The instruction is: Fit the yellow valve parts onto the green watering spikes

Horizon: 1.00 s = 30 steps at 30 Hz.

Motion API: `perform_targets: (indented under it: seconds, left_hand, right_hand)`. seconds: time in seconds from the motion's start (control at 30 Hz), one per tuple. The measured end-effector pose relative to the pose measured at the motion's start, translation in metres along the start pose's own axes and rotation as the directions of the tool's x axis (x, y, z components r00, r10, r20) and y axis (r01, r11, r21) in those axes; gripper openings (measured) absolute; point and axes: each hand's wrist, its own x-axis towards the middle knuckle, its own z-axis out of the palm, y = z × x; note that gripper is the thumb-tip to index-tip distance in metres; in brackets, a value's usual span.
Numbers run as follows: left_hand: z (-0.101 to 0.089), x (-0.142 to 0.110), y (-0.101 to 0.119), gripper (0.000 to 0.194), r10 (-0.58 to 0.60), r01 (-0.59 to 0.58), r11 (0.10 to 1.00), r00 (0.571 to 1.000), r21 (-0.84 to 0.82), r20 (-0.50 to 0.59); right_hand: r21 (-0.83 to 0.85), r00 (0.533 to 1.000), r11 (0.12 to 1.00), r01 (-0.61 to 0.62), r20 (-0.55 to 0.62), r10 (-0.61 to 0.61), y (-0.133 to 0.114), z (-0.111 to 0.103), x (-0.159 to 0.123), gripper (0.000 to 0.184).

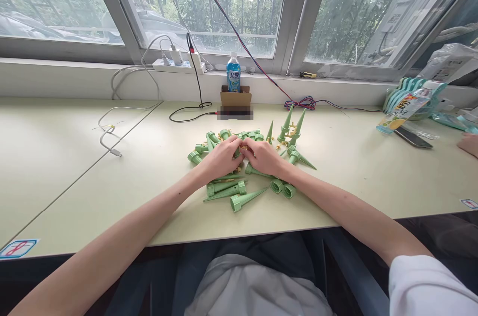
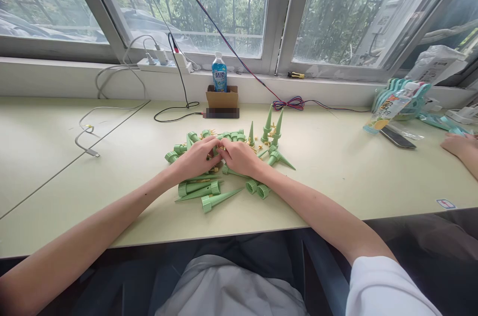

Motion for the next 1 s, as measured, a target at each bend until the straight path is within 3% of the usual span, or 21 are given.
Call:
perform_targets:
  seconds: [1.0]
  left_hand:
    - [0.0016,-0.0001,-0.0020,0.006,0.013,-0.013,1.000,1.000,-0.003,-0.001]
  right_hand:
    - [0.005,1.000,1.000,-0.006,0.001,0.006,-0.0021,-0.0024,-0.0008,0.012]
